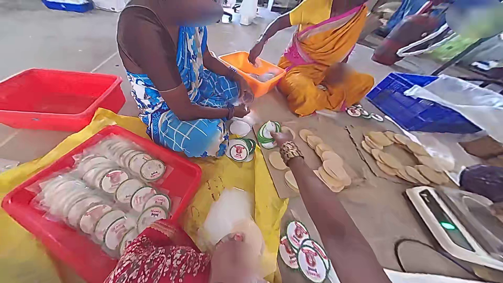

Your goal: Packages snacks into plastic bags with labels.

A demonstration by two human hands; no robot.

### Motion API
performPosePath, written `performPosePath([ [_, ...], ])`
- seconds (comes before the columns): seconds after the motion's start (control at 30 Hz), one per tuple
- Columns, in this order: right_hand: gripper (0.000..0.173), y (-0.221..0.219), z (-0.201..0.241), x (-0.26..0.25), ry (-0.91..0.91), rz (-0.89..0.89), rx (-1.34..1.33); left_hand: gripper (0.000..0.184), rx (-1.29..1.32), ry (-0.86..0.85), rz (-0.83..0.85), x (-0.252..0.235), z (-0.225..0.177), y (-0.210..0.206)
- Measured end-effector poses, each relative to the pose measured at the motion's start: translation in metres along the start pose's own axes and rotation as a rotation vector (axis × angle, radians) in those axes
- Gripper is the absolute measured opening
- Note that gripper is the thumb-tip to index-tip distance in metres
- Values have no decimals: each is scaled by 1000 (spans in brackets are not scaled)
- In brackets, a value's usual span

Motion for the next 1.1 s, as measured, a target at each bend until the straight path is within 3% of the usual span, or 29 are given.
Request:
performPosePath([
  [0.07,53,-33,22,-30,28,-2,35,12,-15,-18,23,-5,-2,-2],
  [0.17,43,-61,47,-32,25,-58,114,13,-4,-27,42,-11,-2,-2],
  [0.27,48,-49,71,-6,-115,165,208,12,-25,-26,53,-11,-3,0],
  [0.37,47,-71,12,-52,-31,-137,71,12,-27,-20,50,-9,0,1],
  [0.47,50,-36,-41,-52,-100,-161,-110,11,-43,-33,65,-7,-2,0],
  [0.6,42,44,-116,28,-183,-201,-406,7,-62,-14,-22,-1,-2,-2],
  [0.7,30,108,-178,90,-205,-282,-607,11,-70,-50,27,-2,3,-6],
  [0.77,31,133,-225,131,-268,-337,-672,11,-94,-49,37,-3,5,-9],
  [0.83,39,132,-273,175,-435,-215,-655,12,-137,-60,43,-5,7,-11],
  [0.9,50,113,-310,231,-621,105,-555,12,-173,-82,42,-5,10,-8],
  [0.93,48,106,-318,256,-649,214,-503,12,-180,-94,45,-6,11,-7],
  [1.03,26,102,-318,298,-379,347,-334,12,-206,-120,61,-10,15,-3],
  [1.1,26,105,-307,312,-150,344,-234,12,-228,-145,101,-9,15,-2],
])
Point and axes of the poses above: each hand's wrist, its own x-axis away from the middle knuckle, its own y-axis out of the back of the hand, z = x × y, the point moved 4 cm from there along -x, towards the middle knuckle, and after that the axes turned 9 degrees about -z, right-handed, at the moved point
